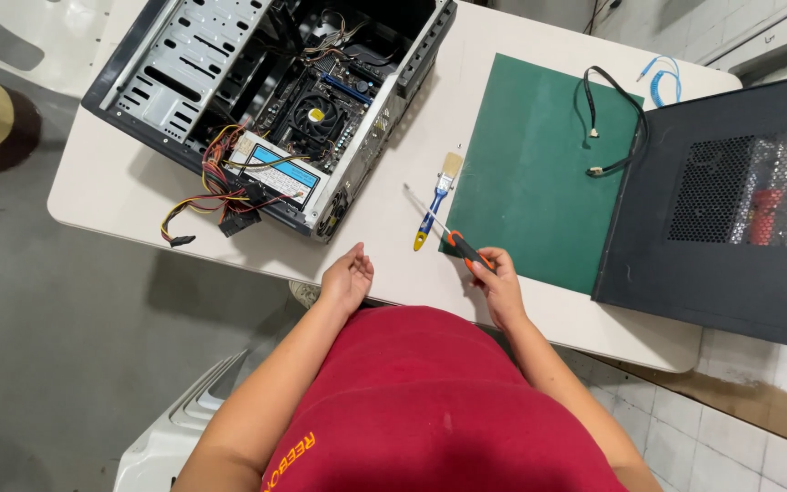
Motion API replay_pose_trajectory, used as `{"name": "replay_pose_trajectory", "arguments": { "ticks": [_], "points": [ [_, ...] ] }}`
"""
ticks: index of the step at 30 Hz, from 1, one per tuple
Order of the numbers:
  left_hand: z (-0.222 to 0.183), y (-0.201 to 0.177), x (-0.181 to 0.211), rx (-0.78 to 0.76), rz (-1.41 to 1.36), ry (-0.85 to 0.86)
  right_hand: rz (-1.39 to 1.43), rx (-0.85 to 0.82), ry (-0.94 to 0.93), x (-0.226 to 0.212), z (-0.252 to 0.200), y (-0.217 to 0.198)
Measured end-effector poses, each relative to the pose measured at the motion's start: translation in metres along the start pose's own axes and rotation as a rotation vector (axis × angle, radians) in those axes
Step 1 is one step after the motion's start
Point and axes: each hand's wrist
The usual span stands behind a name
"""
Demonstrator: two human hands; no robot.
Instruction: Removing a power supply unit from a desktop computer case by unscrewing it and disconnecting internal cables.
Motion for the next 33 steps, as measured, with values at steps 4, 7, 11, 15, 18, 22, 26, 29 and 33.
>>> {"name": "replay_pose_trajectory", "arguments": {
  "ticks": [4, 7, 11, 15, 18, 22, 26, 29, 33],
  "points": [
    [-0.008, 0.0, 0.005, -0.021, 0.047, -0.039, -0.217, -0.071, -0.087, 0.014, 0.016, 0.032],
    [-0.019, 0.005, 0.013, -0.045, 0.084, -0.045, -0.538, -0.171, -0.061, 0.03, 0.048, 0.039],
    [-0.02, 0.002, 0.021, -0.057, 0.111, -0.045, -0.822, -0.16, -0.029, -0.011, 0.051, 0.067],
    [-0.015, -0.007, 0.024, -0.045, 0.121, -0.056, -1.101, 0.14, 0.028, -0.014, 0.097, 0.061],
    [0.005, -0.021, 0.022, -0.052, 0.159, -0.048, -1.143, 0.219, 0.055, -0.037, 0.097, 0.077],
    [0.004, -0.023, 0.029, -0.059, 0.208, -0.046, -1.213, 0.219, 0.074, -0.061, 0.089, 0.112],
    [0.009, -0.029, 0.03, -0.073, 0.278, -0.055, -1.221, 0.246, 0.021, -0.055, 0.095, 0.121],
    [0.004, -0.027, 0.037, -0.096, 0.302, -0.072, -1.173, 0.266, -0.035, -0.047, 0.09, 0.122],
    [0.007, -0.032, 0.041, -0.14, 0.337, -0.085, -1.16, 0.195, -0.088, -0.04, 0.074, 0.132]
  ]
}}
Point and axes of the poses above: each hand's wrist, its own z-axis towards the middle knuckle, its own y-axis out of the palm, x = y × z, and after that the axes turned 8 degrees about y, right-handed
